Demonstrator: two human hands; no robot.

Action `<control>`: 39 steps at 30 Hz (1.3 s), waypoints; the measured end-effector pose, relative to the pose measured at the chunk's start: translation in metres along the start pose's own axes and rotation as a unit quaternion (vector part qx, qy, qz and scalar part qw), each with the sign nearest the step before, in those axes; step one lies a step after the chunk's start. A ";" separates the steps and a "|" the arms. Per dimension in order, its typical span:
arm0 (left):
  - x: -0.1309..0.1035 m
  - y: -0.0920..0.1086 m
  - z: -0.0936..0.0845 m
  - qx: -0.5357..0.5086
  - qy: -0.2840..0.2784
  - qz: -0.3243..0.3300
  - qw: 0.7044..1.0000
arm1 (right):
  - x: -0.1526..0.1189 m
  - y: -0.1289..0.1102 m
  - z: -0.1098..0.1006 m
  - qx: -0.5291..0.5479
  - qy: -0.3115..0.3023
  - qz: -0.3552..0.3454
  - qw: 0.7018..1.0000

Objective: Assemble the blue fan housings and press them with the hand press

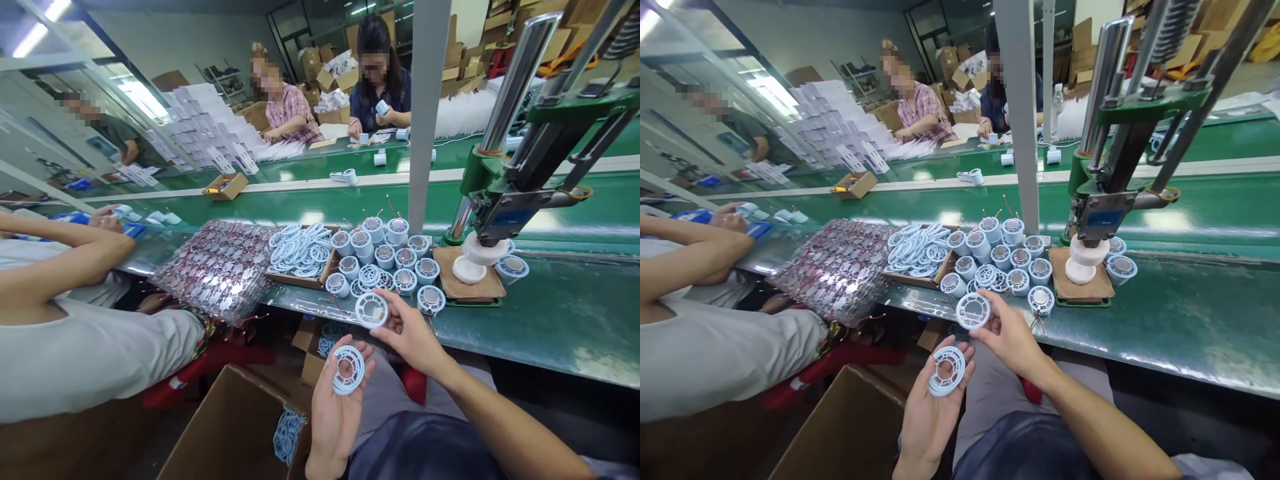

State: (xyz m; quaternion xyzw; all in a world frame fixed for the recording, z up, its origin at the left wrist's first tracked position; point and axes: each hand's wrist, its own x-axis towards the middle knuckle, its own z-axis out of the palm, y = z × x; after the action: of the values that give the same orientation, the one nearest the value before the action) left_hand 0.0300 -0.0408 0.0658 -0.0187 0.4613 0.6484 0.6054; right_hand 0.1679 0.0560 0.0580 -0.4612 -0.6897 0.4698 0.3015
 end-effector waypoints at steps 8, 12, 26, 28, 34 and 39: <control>-0.001 0.000 -0.007 -0.008 -0.020 0.021 1.000 | 0.068 -0.006 0.022 -0.218 0.048 0.122 0.967; 0.000 0.001 -0.010 -0.011 -0.043 0.011 0.999 | 0.078 -0.003 0.030 -0.257 0.056 0.146 0.954; -0.008 -0.008 0.005 -0.020 -0.159 -0.090 0.983 | -0.067 0.004 0.000 -0.132 -0.027 -0.224 0.965; -0.008 -0.011 0.009 -0.011 -0.163 -0.083 0.983 | -0.073 0.008 0.004 -0.106 -0.008 -0.241 0.965; -0.009 -0.008 0.012 0.000 -0.184 -0.106 0.977 | -0.066 0.006 0.002 0.085 0.114 -0.144 0.979; -0.012 -0.011 0.009 0.033 -0.182 -0.116 0.976 | -0.063 -0.001 0.000 0.190 0.164 -0.006 0.968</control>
State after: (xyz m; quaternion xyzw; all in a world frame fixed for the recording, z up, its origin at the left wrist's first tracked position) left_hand 0.0463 -0.0462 0.0716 0.0662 0.3586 0.5508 0.7508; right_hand 0.1926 -0.0019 0.0603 -0.4620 -0.5318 0.5083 0.4954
